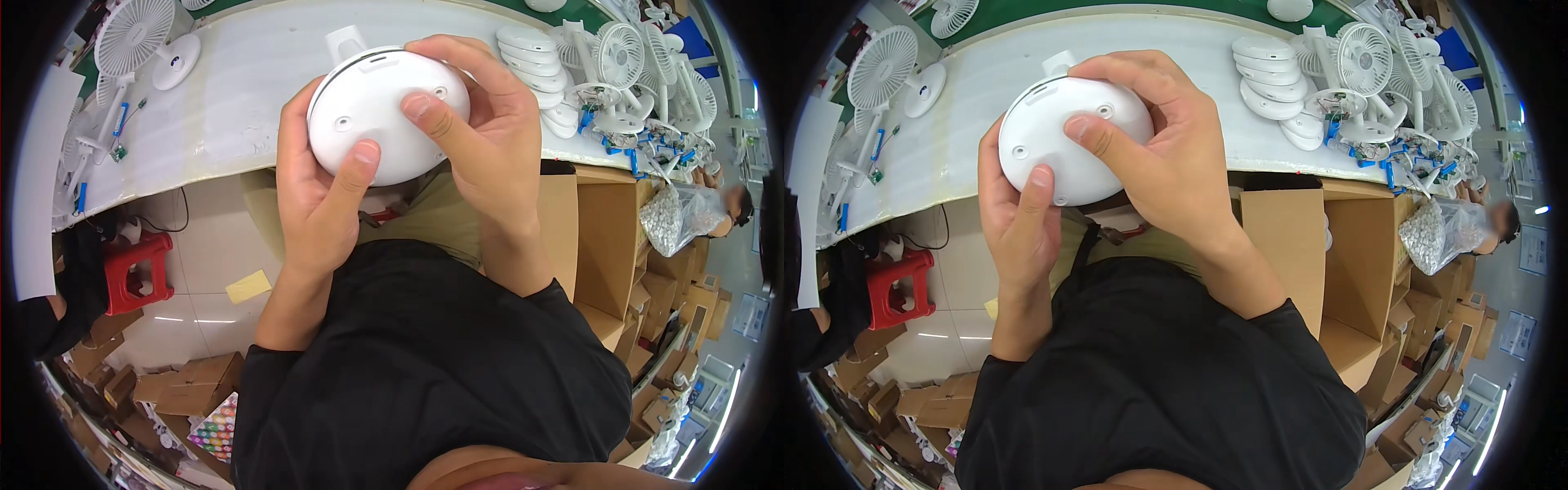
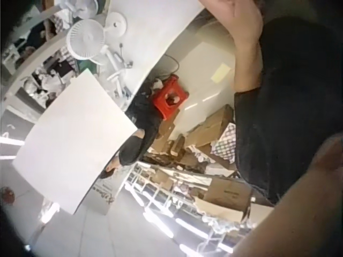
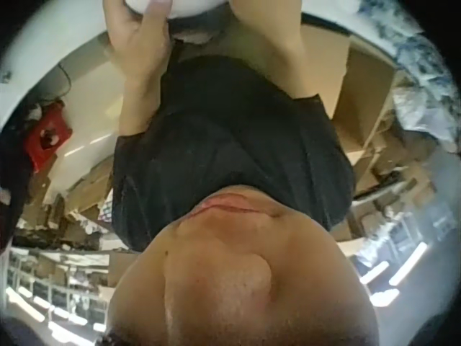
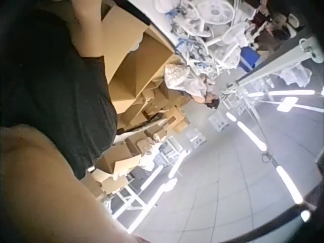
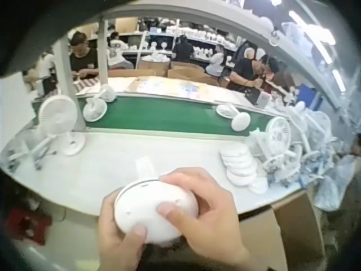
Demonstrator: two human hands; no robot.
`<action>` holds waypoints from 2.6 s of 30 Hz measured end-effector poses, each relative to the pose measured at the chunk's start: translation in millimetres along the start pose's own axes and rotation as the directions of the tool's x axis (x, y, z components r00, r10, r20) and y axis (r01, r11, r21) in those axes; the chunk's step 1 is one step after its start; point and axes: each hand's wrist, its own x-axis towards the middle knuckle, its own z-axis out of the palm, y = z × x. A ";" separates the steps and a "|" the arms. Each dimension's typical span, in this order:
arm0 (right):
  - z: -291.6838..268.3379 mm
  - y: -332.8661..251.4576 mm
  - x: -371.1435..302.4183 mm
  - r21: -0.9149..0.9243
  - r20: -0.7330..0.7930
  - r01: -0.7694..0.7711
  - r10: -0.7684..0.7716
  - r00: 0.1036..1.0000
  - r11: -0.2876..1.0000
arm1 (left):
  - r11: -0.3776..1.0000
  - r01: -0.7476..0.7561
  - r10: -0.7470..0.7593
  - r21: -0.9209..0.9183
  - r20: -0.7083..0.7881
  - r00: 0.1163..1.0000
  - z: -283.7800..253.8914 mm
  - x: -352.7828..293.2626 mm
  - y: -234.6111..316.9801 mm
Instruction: Assembling small electric fans by connecting internal components and housings.
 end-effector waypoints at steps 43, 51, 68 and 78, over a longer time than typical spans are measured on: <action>-11.7 1.6 -14.9 -0.146 0.328 0.523 -0.458 0.826 0.840 | 0.838 -0.427 0.387 0.340 0.181 0.904 -18.4 -12.2 -8.6; 12.5 9.4 -34.7 -0.116 0.150 0.437 -0.419 0.895 0.892 | 0.857 -0.137 0.050 -0.497 -0.183 0.982 -3.5 4.7 -10.9; 4.7 10.5 -66.1 0.409 0.558 -0.578 0.308 0.770 0.706 | 0.573 -0.715 0.589 0.401 0.405 0.699 5.2 2.1 15.7; 8.1 13.6 -70.3 0.445 0.452 -0.580 0.388 0.803 0.683 | 0.978 -0.209 0.210 0.025 -0.076 0.975 -0.4 5.0 2.3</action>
